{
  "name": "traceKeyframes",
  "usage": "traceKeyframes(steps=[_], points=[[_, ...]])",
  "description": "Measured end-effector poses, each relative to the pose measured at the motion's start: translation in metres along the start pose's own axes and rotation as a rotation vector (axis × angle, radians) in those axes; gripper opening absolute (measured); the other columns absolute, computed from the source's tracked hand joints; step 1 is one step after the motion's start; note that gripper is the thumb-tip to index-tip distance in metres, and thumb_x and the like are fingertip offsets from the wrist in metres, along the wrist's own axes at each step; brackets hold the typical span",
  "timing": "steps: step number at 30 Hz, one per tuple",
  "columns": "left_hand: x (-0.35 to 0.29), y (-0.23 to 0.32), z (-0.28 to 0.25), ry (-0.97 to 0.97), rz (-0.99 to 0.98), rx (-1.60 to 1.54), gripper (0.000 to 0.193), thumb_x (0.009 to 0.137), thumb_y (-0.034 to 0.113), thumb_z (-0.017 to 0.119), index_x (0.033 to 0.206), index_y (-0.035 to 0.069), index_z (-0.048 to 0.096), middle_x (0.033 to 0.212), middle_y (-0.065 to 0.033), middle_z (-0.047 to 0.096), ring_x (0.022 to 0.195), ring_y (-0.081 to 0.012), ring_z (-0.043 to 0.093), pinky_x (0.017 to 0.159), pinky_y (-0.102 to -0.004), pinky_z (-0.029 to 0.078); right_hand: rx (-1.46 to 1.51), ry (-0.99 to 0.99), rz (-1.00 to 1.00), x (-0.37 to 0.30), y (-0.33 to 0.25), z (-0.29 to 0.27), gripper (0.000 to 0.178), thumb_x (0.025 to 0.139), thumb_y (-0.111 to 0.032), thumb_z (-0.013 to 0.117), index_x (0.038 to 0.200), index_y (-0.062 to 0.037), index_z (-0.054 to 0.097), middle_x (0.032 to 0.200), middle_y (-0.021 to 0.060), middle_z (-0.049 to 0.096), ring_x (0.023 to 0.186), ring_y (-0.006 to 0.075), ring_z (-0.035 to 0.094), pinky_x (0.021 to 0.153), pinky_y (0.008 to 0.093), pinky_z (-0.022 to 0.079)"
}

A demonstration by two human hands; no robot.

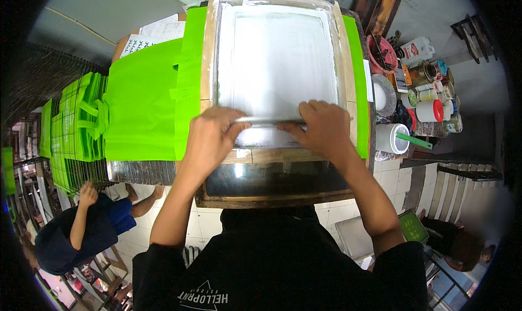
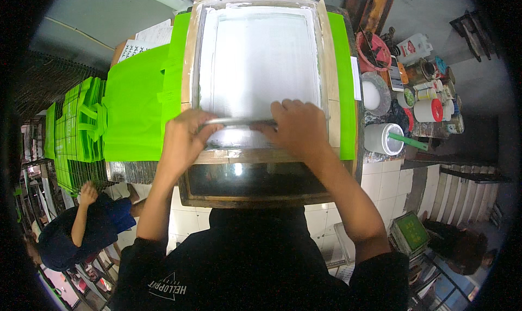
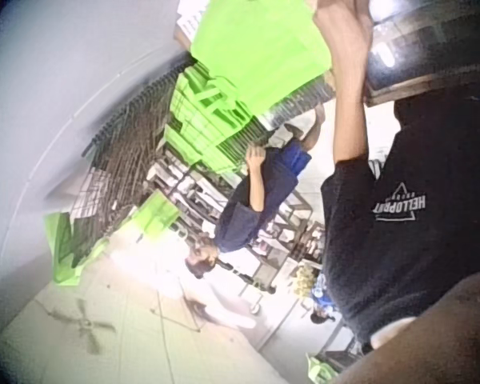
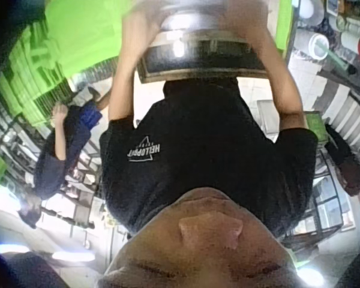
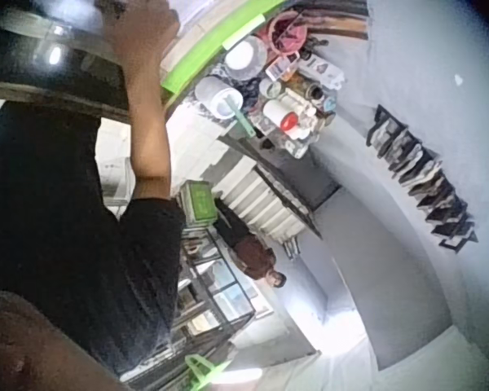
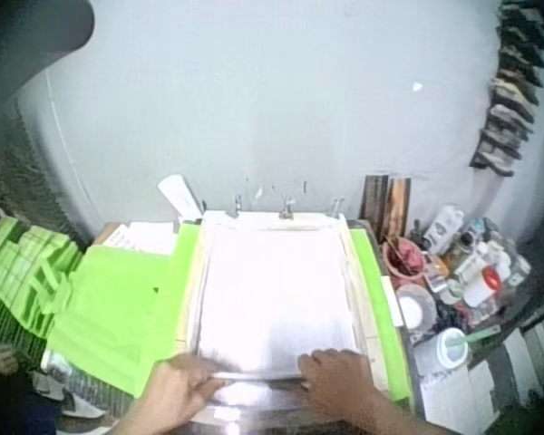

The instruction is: The person performs screen printing on green tote bags by placing a bag on a flat surface, lowering a screen frame over it, and using a squeegee to spread white ink across the screen. They then lift the screen and move the printed bag to a stack.

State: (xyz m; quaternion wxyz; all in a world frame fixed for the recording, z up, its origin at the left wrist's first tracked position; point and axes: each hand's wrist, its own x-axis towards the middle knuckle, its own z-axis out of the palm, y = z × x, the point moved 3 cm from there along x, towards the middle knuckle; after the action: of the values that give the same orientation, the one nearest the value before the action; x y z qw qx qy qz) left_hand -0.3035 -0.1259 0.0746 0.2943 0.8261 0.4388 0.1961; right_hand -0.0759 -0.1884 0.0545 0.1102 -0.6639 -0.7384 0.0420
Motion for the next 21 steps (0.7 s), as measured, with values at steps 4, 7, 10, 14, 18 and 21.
traceKeyframes(steps=[4, 7, 10, 14, 18, 21], points=[[-0.036, 0.008, 0.004, 0.073, 0.124, 0.024, 0.014, 0.082, 0.005, 0.077, 0.096, 0.001, 0.076, 0.091, -0.0152, 0.074, 0.083, -0.0301, 0.069, 0.078, -0.0404, 0.055, -0.036, -0.029, -0.027, -0.036, -0.014, 0.005, 0.037, 0.083, -0.041, 0.075, 0.090, -0.0060, 0.065, 0.085, 0.0098, 0.066, 0.079, 0.0264, 0.067, 0.067, 0.0404, 0.051], [-0.057, 0.000, 0.013, 0.138, 0.198, 0.020, 0.037, 0.079, 0.009, 0.081, 0.113, 0.002, 0.071, 0.112, -0.0156, 0.072, 0.104, -0.0315, 0.067, 0.093, -0.0416, 0.052, -0.062, 0.042, -0.075, -0.052, -0.020, 0.005, 0.028, 0.077, -0.025, 0.075, 0.096, -0.0074, 0.064, 0.093, 0.0082, 0.066, 0.086, 0.0254, 0.066, 0.070, 0.0399, 0.051], [-0.078, -0.031, 0.023, 0.188, 0.217, 0.075, 0.099, 0.070, 0.032, 0.091, 0.152, 0.007, 0.042, 0.155, -0.0215, 0.046, 0.144, -0.0394, 0.042, 0.118, -0.0593, 0.028, -0.032, 0.184, -0.147, -0.056, -0.016, 0.007, 0.026, 0.077, -0.023, 0.075, 0.096, -0.0090, 0.064, 0.093, 0.0068, 0.066, 0.087, 0.0257, 0.067, 0.072, 0.0411, 0.052], [-0.090, -0.066, 0.033, 0.337, 0.202, 0.249, 0.121, 0.066, 0.050, 0.092, 0.160, 0.012, 0.026, 0.163, -0.0244, 0.031, 0.151, -0.0390, 0.031, 0.123, -0.0625, 0.010, 0.061, 0.258, -0.192, -0.064, -0.012, 0.001, 0.025, 0.074, -0.020, 0.074, 0.097, -0.0108, 0.065, 0.096, 0.0042, 0.067, 0.089, 0.0253, 0.067, 0.075, 0.0420, 0.054], [-0.090, -0.050, -0.006, 0.675, 0.305, 0.077, 0.124, 0.068, 0.057, 0.089, 0.161, 0.010, 0.022, 0.165, -0.0237, 0.026, 0.153, -0.0380, 0.026, 0.123, -0.0642, 0.008, 0.052, 0.520, -0.270, -0.056, -0.021, -0.058, 0.027, 0.071, -0.017, 0.074, 0.097, -0.0122, 0.067, 0.099, 0.0028, 0.068, 0.088, 0.0248, 0.067, 0.075, 0.0410, 0.054], [-0.054, 0.003, -0.053, 0.711, 0.313, 0.038, 0.123, 0.071, 0.057, 0.087, 0.161, 0.006, 0.020, 0.166, -0.0243, 0.024, 0.153, -0.0377, 0.026, 0.124, -0.0602, 0.011, 0.004, 0.674, -0.329, -0.030, -0.019, -0.117, 0.026, 0.070, -0.015, 0.074, 0.096, -0.0131, 0.068, 0.100, 0.0021, 0.068, 0.087, 0.0254, 0.067, 0.076, 0.0408, 0.053]])
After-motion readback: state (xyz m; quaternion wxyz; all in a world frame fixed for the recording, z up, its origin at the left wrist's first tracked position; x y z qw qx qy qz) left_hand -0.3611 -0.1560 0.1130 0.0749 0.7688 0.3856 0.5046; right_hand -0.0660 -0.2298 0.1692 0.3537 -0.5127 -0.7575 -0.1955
